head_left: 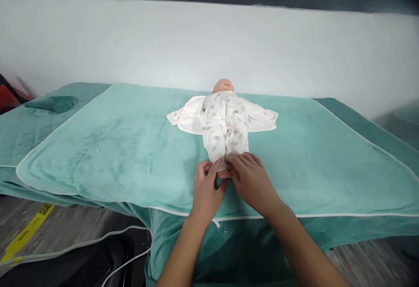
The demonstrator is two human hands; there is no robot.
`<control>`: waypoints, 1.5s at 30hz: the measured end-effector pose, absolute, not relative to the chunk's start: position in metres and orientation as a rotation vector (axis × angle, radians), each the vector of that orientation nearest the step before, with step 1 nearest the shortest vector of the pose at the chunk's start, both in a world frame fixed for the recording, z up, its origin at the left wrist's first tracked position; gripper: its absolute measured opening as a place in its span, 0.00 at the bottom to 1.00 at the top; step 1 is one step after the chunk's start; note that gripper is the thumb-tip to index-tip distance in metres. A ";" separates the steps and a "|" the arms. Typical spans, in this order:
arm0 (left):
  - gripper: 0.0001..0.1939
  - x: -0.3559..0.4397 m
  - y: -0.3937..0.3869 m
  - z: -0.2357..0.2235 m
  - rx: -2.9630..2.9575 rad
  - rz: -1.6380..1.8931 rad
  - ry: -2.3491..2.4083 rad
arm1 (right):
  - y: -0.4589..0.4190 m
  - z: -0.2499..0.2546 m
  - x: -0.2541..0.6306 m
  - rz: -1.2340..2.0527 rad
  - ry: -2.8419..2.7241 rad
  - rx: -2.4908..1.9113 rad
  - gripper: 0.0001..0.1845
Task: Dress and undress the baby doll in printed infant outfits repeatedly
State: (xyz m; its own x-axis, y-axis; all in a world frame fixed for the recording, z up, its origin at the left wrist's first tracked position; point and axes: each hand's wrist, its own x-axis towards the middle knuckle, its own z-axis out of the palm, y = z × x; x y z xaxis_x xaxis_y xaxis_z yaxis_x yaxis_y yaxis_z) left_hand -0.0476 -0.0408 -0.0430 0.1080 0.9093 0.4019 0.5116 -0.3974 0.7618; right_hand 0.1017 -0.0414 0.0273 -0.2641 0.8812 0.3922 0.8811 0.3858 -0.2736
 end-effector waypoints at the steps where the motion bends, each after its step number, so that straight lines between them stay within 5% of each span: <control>1: 0.31 -0.047 -0.040 -0.043 2.023 1.218 1.412 | -0.042 0.030 0.102 0.013 -2.189 -1.538 0.15; 12: 0.13 -0.049 -0.033 -0.037 2.019 1.475 1.434 | -0.049 0.020 0.088 0.013 -2.105 -1.620 0.18; 17: 0.13 -0.053 -0.033 -0.032 2.013 1.455 1.361 | -0.036 0.001 0.085 -0.057 -2.035 -1.539 0.06; 29: 0.17 -0.060 -0.039 -0.037 2.122 1.459 1.389 | -0.073 0.009 0.096 0.143 -1.913 -1.157 0.13; 35: 0.23 -0.049 -0.046 -0.024 2.352 1.381 1.394 | -0.064 -0.024 0.134 0.216 -1.559 -1.462 0.18; 45: 0.22 -0.024 -0.024 0.013 2.750 0.887 1.294 | -0.041 -0.027 0.139 0.249 -1.627 -1.456 0.07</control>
